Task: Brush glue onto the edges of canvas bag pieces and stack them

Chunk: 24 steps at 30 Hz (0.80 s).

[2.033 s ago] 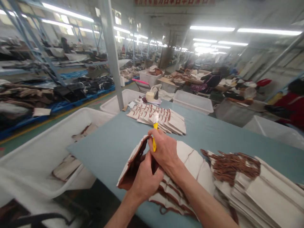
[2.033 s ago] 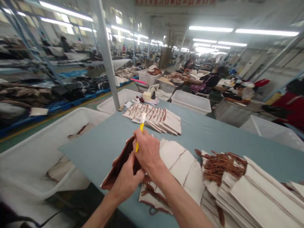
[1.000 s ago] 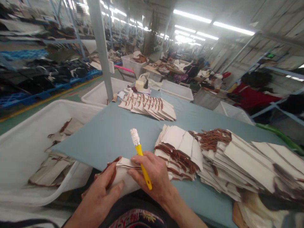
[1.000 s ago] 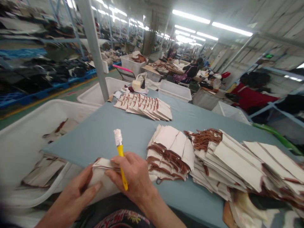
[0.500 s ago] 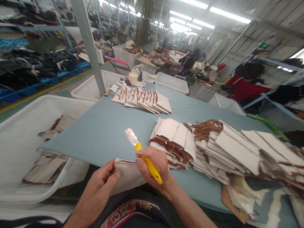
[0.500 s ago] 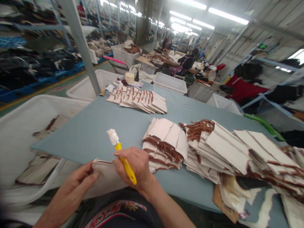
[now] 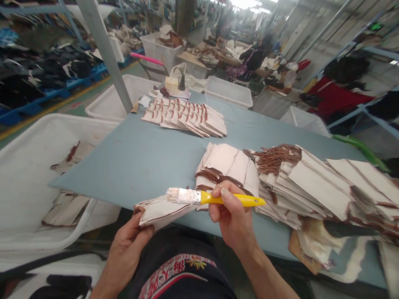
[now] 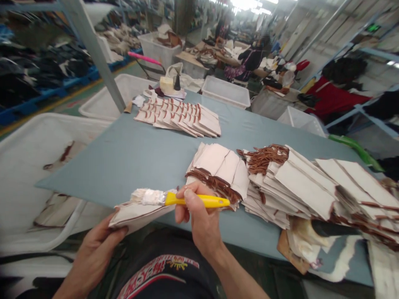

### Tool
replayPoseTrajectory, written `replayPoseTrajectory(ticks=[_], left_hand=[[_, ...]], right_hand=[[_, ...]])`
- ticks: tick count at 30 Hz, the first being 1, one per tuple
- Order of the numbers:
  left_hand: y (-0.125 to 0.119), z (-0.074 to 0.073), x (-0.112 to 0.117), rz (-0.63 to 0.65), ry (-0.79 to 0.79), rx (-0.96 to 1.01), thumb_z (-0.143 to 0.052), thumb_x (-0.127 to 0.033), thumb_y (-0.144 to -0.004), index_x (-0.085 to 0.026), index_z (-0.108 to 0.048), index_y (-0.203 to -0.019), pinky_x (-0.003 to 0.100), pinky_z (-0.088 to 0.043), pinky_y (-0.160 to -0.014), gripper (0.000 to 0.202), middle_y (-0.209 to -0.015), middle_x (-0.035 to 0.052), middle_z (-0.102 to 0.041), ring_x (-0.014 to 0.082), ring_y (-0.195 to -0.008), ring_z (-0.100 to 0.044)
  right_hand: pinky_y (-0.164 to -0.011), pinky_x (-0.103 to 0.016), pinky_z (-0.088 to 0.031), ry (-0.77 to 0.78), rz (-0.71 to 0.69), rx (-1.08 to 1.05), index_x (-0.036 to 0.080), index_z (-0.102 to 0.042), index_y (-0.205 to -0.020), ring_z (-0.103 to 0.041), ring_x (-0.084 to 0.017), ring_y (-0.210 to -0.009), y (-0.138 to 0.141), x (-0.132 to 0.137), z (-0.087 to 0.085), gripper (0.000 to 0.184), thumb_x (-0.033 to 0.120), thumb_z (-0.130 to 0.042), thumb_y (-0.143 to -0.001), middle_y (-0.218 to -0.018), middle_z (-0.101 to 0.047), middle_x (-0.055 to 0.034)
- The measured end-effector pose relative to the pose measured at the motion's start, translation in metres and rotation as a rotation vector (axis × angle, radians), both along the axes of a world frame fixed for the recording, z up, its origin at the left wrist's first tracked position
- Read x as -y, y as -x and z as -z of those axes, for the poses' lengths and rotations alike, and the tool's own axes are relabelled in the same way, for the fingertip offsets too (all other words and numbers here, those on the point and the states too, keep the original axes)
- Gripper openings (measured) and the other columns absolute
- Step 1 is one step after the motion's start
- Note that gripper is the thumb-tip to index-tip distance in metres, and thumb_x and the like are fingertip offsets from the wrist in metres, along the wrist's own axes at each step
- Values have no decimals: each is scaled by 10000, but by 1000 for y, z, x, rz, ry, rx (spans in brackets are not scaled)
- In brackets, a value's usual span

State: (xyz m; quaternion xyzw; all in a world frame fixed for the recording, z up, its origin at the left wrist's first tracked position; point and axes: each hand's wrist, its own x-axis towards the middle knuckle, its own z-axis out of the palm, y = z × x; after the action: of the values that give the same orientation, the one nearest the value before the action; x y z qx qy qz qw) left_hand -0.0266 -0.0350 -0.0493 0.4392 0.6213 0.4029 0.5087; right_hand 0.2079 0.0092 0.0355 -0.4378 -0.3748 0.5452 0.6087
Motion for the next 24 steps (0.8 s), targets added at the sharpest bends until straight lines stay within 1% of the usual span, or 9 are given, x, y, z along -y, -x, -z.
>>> replayPoseTrajectory(ticks=[2,4,6,8,13,15,18,21,24], left_hand=[[-2,6,5,-26,20,35,-766,-573,-847,-204,-813,-1201,451,-603,-1068,514,-1140,104,-853,355,-1127,-773],[-4,7,9,-35,40,58,-760,-586,-863,-210,-799,-1247,440,-628,-1017,539,-1111,102,-857,337,-1025,-796],[-7,4,10,-35,44,57,-752,-613,-867,-217,-789,-1279,437,-629,-1010,573,-1091,99,-859,328,-980,-803],[-8,-3,6,-24,40,47,-748,-640,-860,-221,-792,-1285,437,-618,-1030,599,-1102,100,-857,330,-992,-799],[-1,-27,-18,9,43,25,-746,-701,-818,-239,-846,-1167,417,-570,-1093,588,-1178,90,-844,346,-1111,-752],[1,-39,-29,36,42,63,-751,-697,-815,-243,-853,-1149,399,-575,-1070,573,-1187,84,-842,345,-1144,-734],[-1,-61,-44,88,63,171,-771,-630,-846,-231,-845,-1172,339,-580,-1006,520,-1201,76,-840,315,-1168,-720],[-8,-85,-58,59,120,278,-847,-599,-774,-207,-850,-1148,299,-586,-932,542,-1132,75,-850,285,-1094,-734],[-15,-100,-70,50,188,387,-920,-598,-639,-198,-862,-1109,302,-608,-827,620,-1015,80,-853,273,-957,-745]], right_hand=[[-425,-198,-367,36,-42,-24,215,-655,-781,-402,-99,-401,1,0,6,387,568,-725,-924,-445,-526,67],[-416,-193,-347,63,-97,-38,217,-643,-786,-368,-90,-389,0,-2,8,419,603,-718,-930,-442,-506,78],[-412,-194,-339,74,-132,-31,218,-641,-799,-353,-88,-386,-1,-5,6,443,634,-705,-936,-441,-490,85],[-420,-200,-354,58,-129,-2,218,-653,-820,-370,-93,-397,-3,-11,2,456,655,-698,-941,-450,-494,82],[-453,-212,-388,-62,-159,48,219,-693,-920,-443,-103,-440,-10,-29,-17,432,648,-736,-942,-529,-592,55],[-442,-205,-365,-126,-145,40,221,-695,-920,-434,-97,-433,-10,-36,-25,420,636,-756,-939,-537,-599,56],[-414,-195,-315,-240,-106,25,218,-697,-874,-392,-85,-402,-7,-47,-32,403,607,-736,-972,-503,-552,68],[-422,-195,-305,-323,-101,27,215,-714,-872,-380,-81,-403,-6,-57,-33,392,584,-710,-1004,-499,-523,70],[-472,-214,-372,-361,-120,37,223,-721,-898,-420,-88,-439,-5,-64,-33,367,571,-707,-1013,-552,-555,55]])
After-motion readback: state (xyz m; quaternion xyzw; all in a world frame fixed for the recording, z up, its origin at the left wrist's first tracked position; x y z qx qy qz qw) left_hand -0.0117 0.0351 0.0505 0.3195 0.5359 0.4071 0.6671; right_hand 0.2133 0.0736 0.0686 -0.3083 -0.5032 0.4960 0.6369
